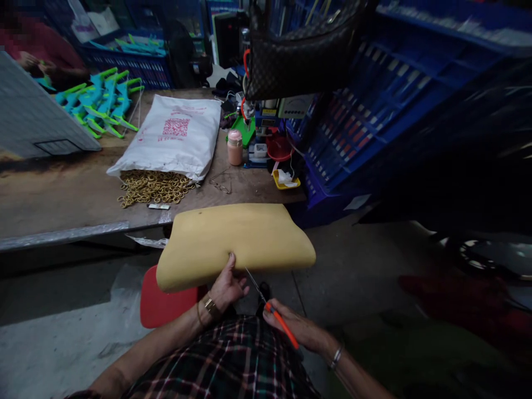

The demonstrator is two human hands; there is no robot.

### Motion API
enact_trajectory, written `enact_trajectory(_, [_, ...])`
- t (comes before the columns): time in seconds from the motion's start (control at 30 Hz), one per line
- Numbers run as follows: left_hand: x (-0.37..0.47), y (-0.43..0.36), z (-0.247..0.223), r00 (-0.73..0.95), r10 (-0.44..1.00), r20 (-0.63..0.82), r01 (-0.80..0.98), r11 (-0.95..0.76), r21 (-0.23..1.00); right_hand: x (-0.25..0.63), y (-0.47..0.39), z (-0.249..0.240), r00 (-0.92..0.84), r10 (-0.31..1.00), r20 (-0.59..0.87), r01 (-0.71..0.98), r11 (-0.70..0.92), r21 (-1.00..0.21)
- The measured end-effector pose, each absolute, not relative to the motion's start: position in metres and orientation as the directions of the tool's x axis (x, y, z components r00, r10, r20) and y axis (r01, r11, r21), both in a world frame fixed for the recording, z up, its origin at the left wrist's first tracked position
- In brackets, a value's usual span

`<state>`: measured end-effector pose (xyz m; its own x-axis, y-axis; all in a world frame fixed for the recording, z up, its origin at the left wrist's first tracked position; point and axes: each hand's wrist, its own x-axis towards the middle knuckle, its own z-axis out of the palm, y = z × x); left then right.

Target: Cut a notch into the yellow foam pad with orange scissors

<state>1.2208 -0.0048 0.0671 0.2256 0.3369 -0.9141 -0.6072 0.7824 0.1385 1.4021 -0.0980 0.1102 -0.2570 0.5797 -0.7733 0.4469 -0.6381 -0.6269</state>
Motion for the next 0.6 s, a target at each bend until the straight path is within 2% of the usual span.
enact_trajectory(0.07, [1.22,-0.004,0.067,0.241,0.33,-0.913,-0.6,0.79,0.128,1.403,-0.101,0.11,-0.242,0.542,-0.805,0.52,-0.628,-0.579])
enact_trajectory(0.13, [1.219,-0.004,0.065,0.253,0.334,-0.908,-0.591,0.796,0.128,1.404,-0.105,0.112,-0.269,0.532,-0.803,0.552,-0.598,-0.581])
enact_trajectory(0.23, [1.216,-0.005,0.064,0.238,0.348,-0.907,-0.559,0.813,0.166,1.402,-0.112,0.114,-0.299,0.541,-0.786,0.527,-0.593,-0.609])
enact_trajectory(0.43, [1.215,-0.006,0.064,0.218,0.331,-0.918,-0.503,0.844,0.185,1.394,-0.12,0.111,-0.231,0.531,-0.816,0.525,-0.638,-0.564])
enact_trajectory(0.6, [1.217,-0.008,0.059,0.189,0.31,-0.932,-0.523,0.835,0.172,1.387,-0.11,0.11,-0.278,0.577,-0.768,0.497,-0.598,-0.629])
